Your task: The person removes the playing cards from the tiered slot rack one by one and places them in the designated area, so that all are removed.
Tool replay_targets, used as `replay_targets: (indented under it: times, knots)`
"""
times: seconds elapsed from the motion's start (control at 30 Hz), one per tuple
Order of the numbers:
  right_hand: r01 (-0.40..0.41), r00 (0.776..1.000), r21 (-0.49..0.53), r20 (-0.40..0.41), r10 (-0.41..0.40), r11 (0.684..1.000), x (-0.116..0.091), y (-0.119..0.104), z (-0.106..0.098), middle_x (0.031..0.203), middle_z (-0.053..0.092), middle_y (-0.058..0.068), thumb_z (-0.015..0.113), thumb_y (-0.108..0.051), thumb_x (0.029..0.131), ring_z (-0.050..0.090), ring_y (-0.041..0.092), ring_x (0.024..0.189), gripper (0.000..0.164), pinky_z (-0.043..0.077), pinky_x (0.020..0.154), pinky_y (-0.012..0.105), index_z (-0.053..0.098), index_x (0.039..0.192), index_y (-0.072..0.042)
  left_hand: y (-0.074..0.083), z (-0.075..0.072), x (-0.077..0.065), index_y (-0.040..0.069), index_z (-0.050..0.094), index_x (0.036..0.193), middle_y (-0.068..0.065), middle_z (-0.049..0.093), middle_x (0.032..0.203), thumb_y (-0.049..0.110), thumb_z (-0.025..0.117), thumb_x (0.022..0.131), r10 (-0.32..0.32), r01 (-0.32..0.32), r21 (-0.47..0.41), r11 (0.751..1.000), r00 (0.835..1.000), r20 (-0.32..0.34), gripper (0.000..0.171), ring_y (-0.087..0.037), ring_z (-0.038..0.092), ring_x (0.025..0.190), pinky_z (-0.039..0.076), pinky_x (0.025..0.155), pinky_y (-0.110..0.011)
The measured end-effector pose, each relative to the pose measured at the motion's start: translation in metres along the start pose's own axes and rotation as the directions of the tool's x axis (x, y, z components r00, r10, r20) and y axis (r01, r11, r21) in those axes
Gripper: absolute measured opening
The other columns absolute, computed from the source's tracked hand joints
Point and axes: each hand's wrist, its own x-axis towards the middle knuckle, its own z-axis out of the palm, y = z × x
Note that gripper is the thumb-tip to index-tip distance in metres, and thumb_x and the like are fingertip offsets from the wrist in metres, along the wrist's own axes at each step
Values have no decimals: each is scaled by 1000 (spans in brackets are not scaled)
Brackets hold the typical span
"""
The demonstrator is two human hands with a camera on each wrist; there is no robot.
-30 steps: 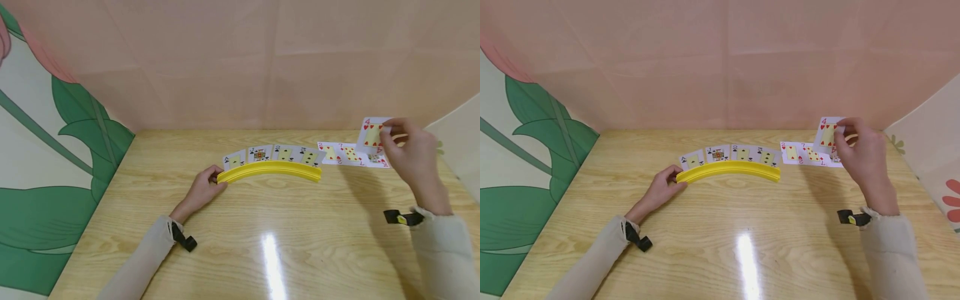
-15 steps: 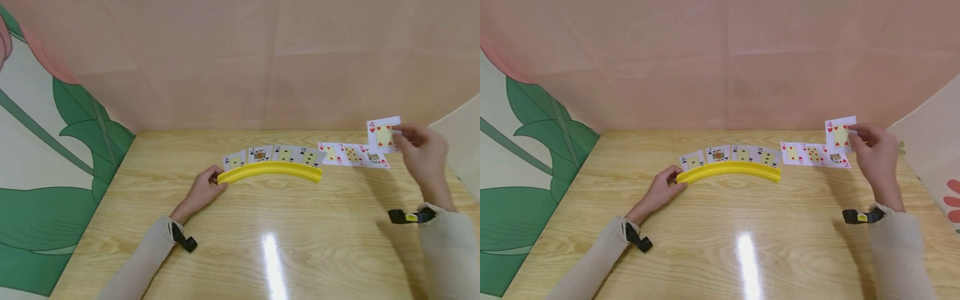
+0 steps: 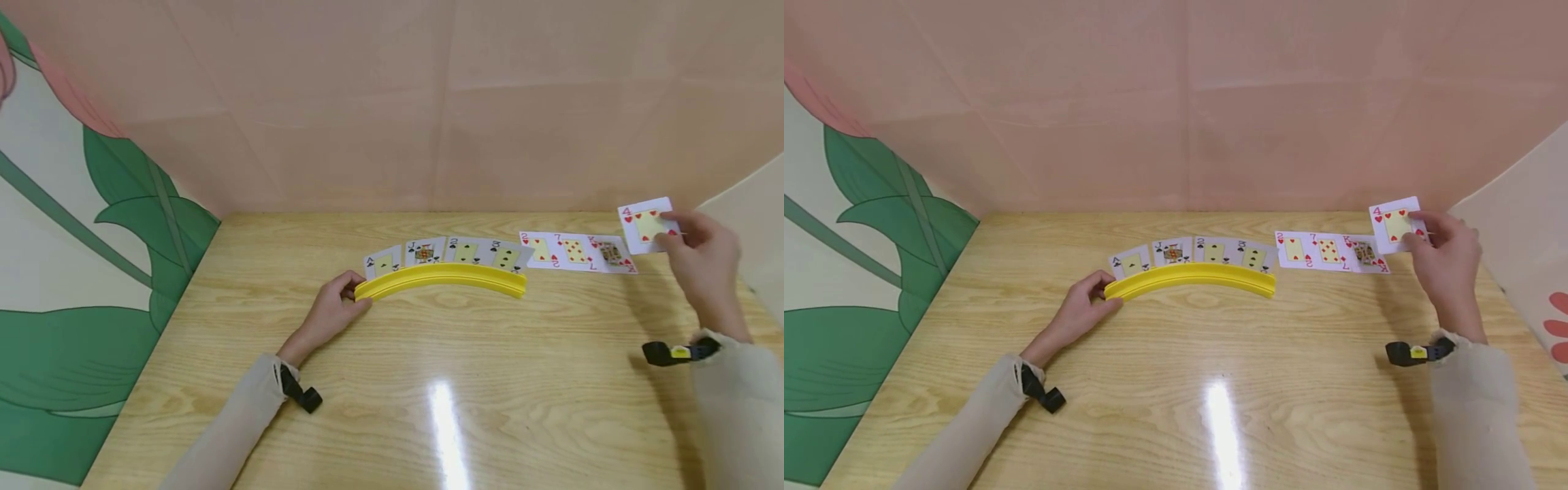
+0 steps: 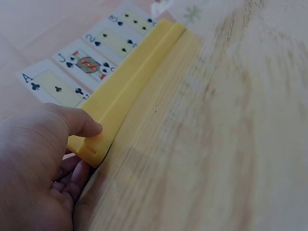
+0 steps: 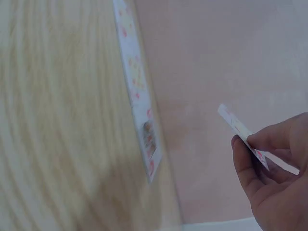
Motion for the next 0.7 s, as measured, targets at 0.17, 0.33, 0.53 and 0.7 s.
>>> replay_targets:
  times: [0.17, 0.33, 0.53, 0.7]
  knots:
    - [-69, 998, -1, -9, 69, 998, 4, 15, -2, 86, 56, -28, 60, -6, 93, 55, -9, 77, 28, 46, 61, 6, 66, 121, -8, 1, 0, 0, 9, 64, 111, -4, 65, 106, 12, 73, 89, -7, 7, 3, 1000, 1000, 1, 24, -17, 59, 89, 50, 79, -31]
    - [-137, 987, -14, 82, 137, 991, 9, 32, -8, 79, 55, -28, 62, -8, 93, 59, -7, 61, 23, 50, 56, 13, 63, 116, -8, 1, 0, 0, 10, 64, 111, -3, 65, 106, 12, 73, 89, -12, 12, 6, 1000, 1000, 2, 24, -17, 59, 89, 51, 80, -31]
    - [-71, 974, -205, 197, 112, 976, 11, 54, -17, 80, 44, -33, 57, -9, 93, 52, -6, 64, 46, 48, 54, 20, 49, 134, 10, 0, 0, 0, 10, 64, 111, -3, 65, 106, 13, 73, 89, -3, 3, 3, 1000, 1000, 3, 24, -17, 59, 89, 51, 81, -33]
    - [16, 958, -368, 271, 91, 930, 11, 62, -21, 99, 61, 8, 49, -14, 95, 48, 4, 63, 45, 40, 51, 27, 52, 133, 9, 0, 0, 0, 9, 64, 112, -4, 65, 107, 12, 73, 89, 6, -6, 4, 1000, 1000, 2, 25, -17, 58, 89, 50, 81, -32]
